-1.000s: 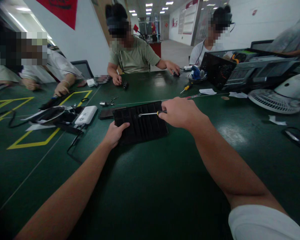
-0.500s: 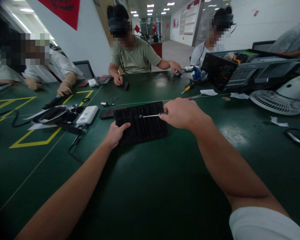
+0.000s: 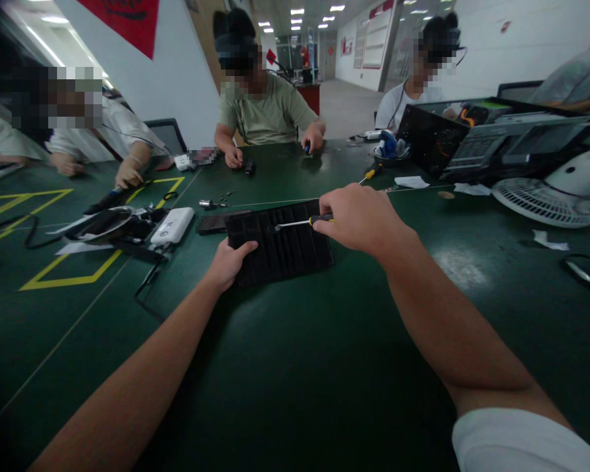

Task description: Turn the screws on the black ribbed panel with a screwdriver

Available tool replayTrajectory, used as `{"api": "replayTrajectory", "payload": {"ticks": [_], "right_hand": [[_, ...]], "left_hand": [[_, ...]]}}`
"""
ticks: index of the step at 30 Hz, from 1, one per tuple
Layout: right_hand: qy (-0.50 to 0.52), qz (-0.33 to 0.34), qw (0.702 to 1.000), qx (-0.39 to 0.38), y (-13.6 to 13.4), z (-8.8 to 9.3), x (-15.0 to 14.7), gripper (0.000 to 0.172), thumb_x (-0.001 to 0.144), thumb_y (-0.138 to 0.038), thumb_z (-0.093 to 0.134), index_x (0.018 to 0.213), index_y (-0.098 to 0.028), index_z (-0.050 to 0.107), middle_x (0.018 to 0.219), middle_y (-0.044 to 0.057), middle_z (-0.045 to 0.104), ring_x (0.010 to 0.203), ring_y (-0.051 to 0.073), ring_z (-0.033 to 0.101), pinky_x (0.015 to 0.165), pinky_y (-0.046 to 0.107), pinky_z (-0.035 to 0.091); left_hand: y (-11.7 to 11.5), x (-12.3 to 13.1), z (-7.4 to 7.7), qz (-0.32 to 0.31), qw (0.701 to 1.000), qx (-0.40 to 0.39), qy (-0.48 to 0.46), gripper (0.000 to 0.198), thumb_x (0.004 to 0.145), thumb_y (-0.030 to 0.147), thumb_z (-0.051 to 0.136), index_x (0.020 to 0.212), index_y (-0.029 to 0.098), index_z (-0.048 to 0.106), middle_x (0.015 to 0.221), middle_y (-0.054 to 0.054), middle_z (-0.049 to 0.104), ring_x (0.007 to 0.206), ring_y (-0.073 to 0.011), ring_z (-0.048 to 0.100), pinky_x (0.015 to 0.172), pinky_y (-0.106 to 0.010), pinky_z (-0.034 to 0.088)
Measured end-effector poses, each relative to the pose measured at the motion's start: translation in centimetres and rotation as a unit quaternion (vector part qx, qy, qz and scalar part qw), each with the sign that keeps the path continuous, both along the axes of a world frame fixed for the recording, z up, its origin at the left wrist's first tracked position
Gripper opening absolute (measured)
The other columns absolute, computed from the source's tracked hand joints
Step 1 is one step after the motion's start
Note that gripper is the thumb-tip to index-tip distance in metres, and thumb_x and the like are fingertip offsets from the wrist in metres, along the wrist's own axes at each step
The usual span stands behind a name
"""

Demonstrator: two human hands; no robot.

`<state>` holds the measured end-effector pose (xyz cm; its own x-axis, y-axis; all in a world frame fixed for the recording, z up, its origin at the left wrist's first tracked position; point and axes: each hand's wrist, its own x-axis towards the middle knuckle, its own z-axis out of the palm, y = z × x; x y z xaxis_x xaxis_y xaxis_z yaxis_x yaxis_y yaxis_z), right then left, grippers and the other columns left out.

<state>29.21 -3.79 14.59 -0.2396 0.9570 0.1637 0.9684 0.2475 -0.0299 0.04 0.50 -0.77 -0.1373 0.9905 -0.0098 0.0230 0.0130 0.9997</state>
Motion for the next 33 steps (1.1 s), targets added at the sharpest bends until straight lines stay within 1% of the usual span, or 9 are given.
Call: {"api": "replayTrajectory", "payload": {"ticks": [7, 10, 16, 19, 24, 28, 33], "right_hand": [[0.000, -0.006, 1.000, 0.001, -0.14, 0.00, -0.20, 0.030, 0.095, -0.048, 0.068, 0.107, -0.027, 0.085, 0.108, 0.012, 0.083, 0.099, 0.033, 0.073, 0.080, 0.042, 0.049], [-0.007, -0.003, 1.000, 0.001, -0.17, -0.08, -0.25, 0.033, 0.096, -0.050, 0.066, 0.108, -0.026, 0.085, 0.107, 0.012, 0.083, 0.099, 0.034, 0.073, 0.080, 0.043, 0.050], [-0.016, -0.001, 1.000, -0.015, -0.19, -0.27, -0.36, 0.040, 0.099, -0.053, 0.060, 0.116, -0.024, 0.083, 0.107, 0.015, 0.082, 0.098, 0.036, 0.074, 0.079, 0.045, 0.050], [-0.027, 0.004, 0.999, -0.024, -0.16, -0.25, -0.40, 0.043, 0.101, -0.054, 0.056, 0.116, -0.023, 0.083, 0.108, 0.017, 0.082, 0.098, 0.037, 0.074, 0.078, 0.046, 0.050], [-0.039, 0.004, 0.999, -0.030, 0.05, -0.41, -0.37, 0.044, 0.103, -0.054, 0.053, 0.112, -0.024, 0.083, 0.108, 0.017, 0.082, 0.098, 0.035, 0.074, 0.076, 0.044, 0.050], [-0.023, 0.017, 0.999, -0.033, 0.16, -0.64, -0.29, 0.041, 0.104, -0.053, 0.051, 0.111, -0.023, 0.079, 0.108, 0.016, 0.081, 0.097, 0.035, 0.073, 0.073, 0.042, 0.046], [-0.012, 0.003, 1.000, -0.028, 0.05, -0.72, -0.22, 0.035, 0.099, -0.050, 0.062, 0.117, -0.023, 0.073, 0.105, 0.014, 0.079, 0.091, 0.032, 0.070, 0.072, 0.039, 0.043]], "left_hand": [[0.05, 0.03, -0.01, 0.001, 1.000, 0.003, -0.002, 0.046, 0.063, 0.036, 0.091, 0.103, 0.019, 0.075, 0.105, -0.008, 0.082, 0.101, -0.0314, 0.078, 0.102, -0.053, 0.063], [-0.02, 0.05, 0.07, 0.001, 1.000, 0.000, -0.004, 0.046, 0.063, 0.036, 0.091, 0.102, 0.019, 0.075, 0.104, -0.008, 0.082, 0.100, -0.0311, 0.078, 0.102, -0.053, 0.063], [-0.03, 0.02, 0.02, -0.004, 1.000, 0.003, -0.005, 0.046, 0.064, 0.037, 0.091, 0.103, 0.018, 0.076, 0.106, -0.008, 0.082, 0.100, -0.0307, 0.078, 0.105, -0.054, 0.061], [-0.01, -0.01, 0.00, -0.001, 1.000, 0.000, -0.004, 0.046, 0.064, 0.037, 0.091, 0.103, 0.019, 0.075, 0.105, -0.008, 0.082, 0.100, -0.0309, 0.078, 0.104, -0.055, 0.062], [0.00, -0.05, 0.02, 0.001, 1.000, 0.002, -0.001, 0.045, 0.065, 0.036, 0.091, 0.103, 0.019, 0.075, 0.106, -0.009, 0.082, 0.103, -0.0317, 0.078, 0.104, -0.054, 0.063], [-0.02, -0.01, 0.06, -0.003, 1.000, 0.000, -0.004, 0.044, 0.065, 0.035, 0.091, 0.104, 0.019, 0.075, 0.105, -0.009, 0.082, 0.104, -0.0322, 0.079, 0.104, -0.055, 0.063], [-0.09, 0.09, 0.24, 0.003, 1.000, -0.001, 0.004, 0.045, 0.065, 0.036, 0.090, 0.104, 0.018, 0.075, 0.106, -0.009, 0.081, 0.101, -0.0317, 0.078, 0.102, -0.055, 0.063]]}}
